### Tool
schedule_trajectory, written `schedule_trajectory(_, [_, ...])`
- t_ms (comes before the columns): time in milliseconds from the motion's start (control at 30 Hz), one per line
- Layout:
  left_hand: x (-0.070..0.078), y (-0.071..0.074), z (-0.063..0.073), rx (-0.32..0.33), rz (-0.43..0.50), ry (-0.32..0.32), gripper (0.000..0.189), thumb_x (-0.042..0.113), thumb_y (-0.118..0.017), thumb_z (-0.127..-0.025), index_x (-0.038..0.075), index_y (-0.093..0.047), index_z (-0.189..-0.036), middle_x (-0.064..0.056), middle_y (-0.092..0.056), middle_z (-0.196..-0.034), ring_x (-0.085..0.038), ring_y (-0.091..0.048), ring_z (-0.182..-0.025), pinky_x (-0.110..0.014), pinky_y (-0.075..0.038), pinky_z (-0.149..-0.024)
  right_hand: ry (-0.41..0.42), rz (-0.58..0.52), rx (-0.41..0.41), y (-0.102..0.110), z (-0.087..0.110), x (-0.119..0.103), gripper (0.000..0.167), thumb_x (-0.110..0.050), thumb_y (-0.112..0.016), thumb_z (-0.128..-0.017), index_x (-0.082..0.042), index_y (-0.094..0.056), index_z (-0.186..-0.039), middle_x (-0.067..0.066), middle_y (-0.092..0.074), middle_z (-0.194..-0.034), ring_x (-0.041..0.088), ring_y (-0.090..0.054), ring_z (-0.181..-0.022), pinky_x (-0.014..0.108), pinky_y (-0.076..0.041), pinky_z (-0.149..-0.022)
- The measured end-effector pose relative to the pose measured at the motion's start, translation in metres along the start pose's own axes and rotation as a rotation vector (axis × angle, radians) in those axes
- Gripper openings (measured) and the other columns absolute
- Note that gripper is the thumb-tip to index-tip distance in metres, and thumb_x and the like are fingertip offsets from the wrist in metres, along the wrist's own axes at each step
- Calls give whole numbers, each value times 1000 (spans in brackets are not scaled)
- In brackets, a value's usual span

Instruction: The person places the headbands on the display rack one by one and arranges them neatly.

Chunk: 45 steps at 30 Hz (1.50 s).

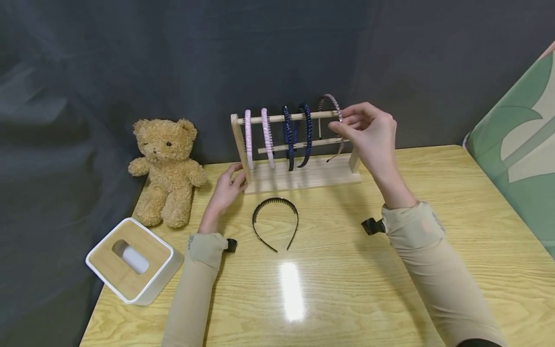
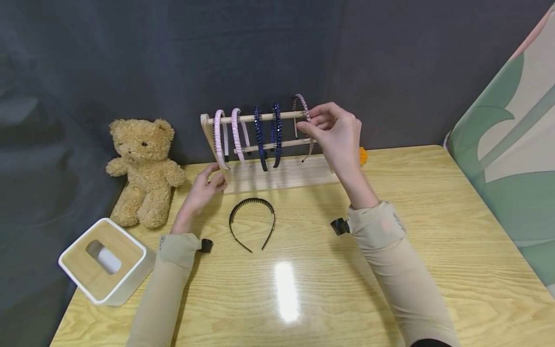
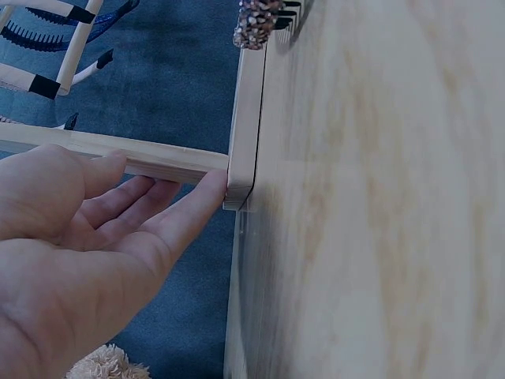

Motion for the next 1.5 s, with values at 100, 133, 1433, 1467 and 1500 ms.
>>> schedule_trajectory(100, [1,-1,0,0,3,4,48,15,-43,-118,-1,-37,-163,-27,-39,-160,-43,-53,-141,-42,-50,-117,-4,8,-6,-3,0,2,23,-12,-90,-91,1,-78,-106,-5,-75,-82,7,-71,-69,17,-60,-66])
schedule_trajectory(133, [2,-1,0,1,4,6,48,15,-43,-118,-1,-37,-163,-27,-39,-160,-43,-53,-141,-42,-50,-117,-3,8,-8,-4,0,3,23,-11,-90,-91,2,-78,-106,-5,-75,-82,7,-71,-69,17,-60,-66])
schedule_trajectory(1433, [1,-1,-1,17,-8,10,47,12,-42,-118,-1,-37,-163,-26,-38,-161,-43,-53,-140,-42,-52,-115,78,82,79,-8,19,3,22,-13,-86,-95,-2,-80,-113,11,-78,-106,-1,-69,-83,11,-58,-73])
schedule_trajectory(1467, [1,-1,-1,18,-11,13,47,12,-43,-118,-1,-37,-163,-26,-38,-161,-43,-53,-140,-41,-52,-115,94,93,86,-6,22,0,21,-13,-85,-96,-2,-80,-113,10,-78,-107,-1,-69,-86,10,-58,-74])
schedule_trajectory(1500, [1,-1,-1,20,-14,15,47,12,-43,-118,-1,-37,-163,-26,-38,-162,-42,-53,-140,-41,-52,-115,110,104,88,-5,24,-4,21,-13,-85,-96,-2,-80,-113,10,-78,-109,-2,-69,-88,10,-58,-76])
Point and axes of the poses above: each hand's wrist, its own z-axis away from the middle knuckle, its own y-axis out of the back of the hand, x = y × z, the point moved 2 cm from there along -z, towards the middle knuckle
